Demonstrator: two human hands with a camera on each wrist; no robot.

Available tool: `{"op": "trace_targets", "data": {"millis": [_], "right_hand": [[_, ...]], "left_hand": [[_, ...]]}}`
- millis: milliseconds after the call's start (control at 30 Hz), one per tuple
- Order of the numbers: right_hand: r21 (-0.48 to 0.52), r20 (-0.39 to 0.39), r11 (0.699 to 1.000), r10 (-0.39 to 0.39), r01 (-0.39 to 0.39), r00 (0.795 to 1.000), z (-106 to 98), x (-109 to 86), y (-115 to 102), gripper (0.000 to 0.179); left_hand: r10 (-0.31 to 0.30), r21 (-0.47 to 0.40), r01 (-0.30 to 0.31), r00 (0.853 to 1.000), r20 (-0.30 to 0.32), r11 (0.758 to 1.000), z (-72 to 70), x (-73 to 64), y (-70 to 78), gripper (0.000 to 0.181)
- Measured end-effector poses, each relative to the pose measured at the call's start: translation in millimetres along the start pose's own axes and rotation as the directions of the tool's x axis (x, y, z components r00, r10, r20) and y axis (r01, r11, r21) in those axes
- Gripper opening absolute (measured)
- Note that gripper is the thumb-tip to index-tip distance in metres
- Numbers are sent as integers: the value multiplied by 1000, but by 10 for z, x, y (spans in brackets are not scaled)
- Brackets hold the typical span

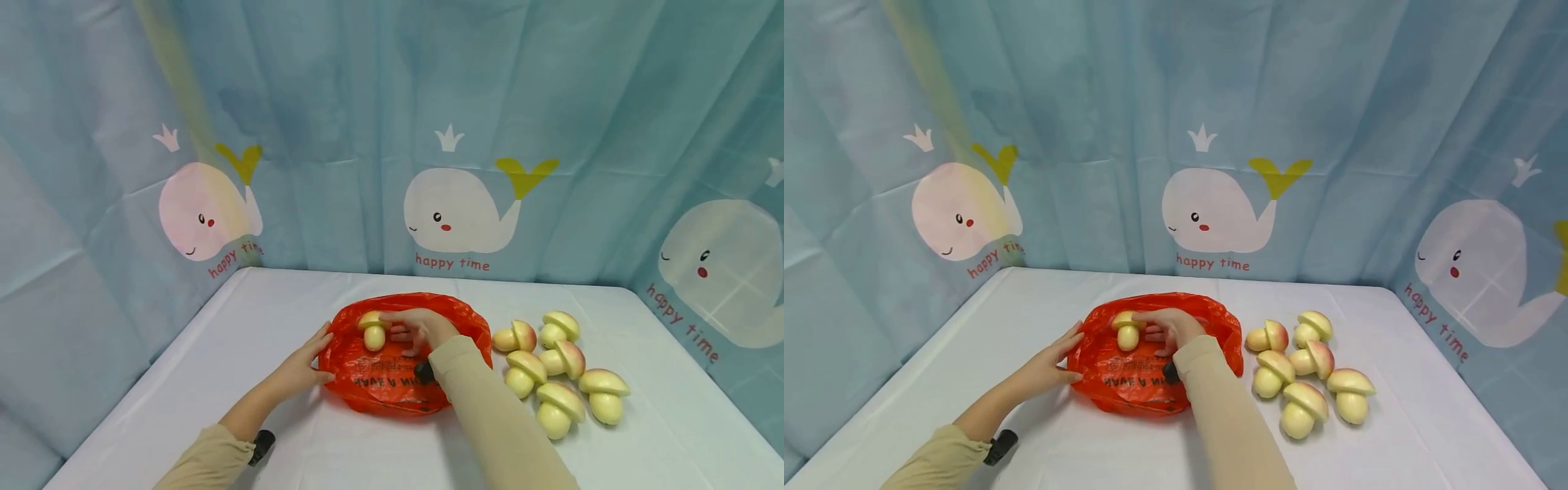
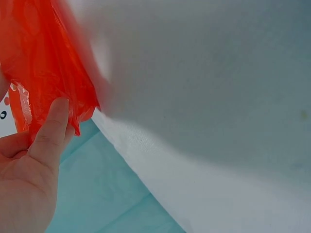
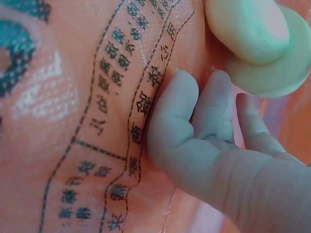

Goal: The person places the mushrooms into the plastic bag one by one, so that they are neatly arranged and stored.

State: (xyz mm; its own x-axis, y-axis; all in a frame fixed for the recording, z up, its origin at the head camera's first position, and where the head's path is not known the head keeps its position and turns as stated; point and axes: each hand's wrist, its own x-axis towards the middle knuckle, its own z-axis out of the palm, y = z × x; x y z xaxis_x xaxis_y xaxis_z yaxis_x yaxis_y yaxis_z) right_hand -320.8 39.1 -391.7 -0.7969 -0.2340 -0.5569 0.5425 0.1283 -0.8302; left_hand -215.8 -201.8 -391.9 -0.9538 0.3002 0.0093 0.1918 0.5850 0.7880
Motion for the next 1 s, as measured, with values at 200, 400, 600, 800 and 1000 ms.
{"op": "trace_targets", "data": {"millis": [200,400,600,800,1000], "right_hand": [[-8,-51,1000,5,-6,999,72,-44,-3,69],[-25,-99,1000,-18,16,995,138,-101,0,68],[-58,-109,998,-41,35,993,158,-161,-16,71],[-91,-82,995,-43,36,996,126,-178,-53,74],[-99,-53,995,13,-18,999,84,-82,-125,74]], "left_hand": [[-7,-4,7,1000,3,1000,-1,-1,-3,77],[1,0,-1,1000,2,1000,1,-11,11,77],[10,-3,-10,1000,3,1000,-1,-6,32,78],[13,4,-13,1000,2,1000,-15,6,26,78],[25,14,-25,1000,2,1000,-3,4,20,78]]}}
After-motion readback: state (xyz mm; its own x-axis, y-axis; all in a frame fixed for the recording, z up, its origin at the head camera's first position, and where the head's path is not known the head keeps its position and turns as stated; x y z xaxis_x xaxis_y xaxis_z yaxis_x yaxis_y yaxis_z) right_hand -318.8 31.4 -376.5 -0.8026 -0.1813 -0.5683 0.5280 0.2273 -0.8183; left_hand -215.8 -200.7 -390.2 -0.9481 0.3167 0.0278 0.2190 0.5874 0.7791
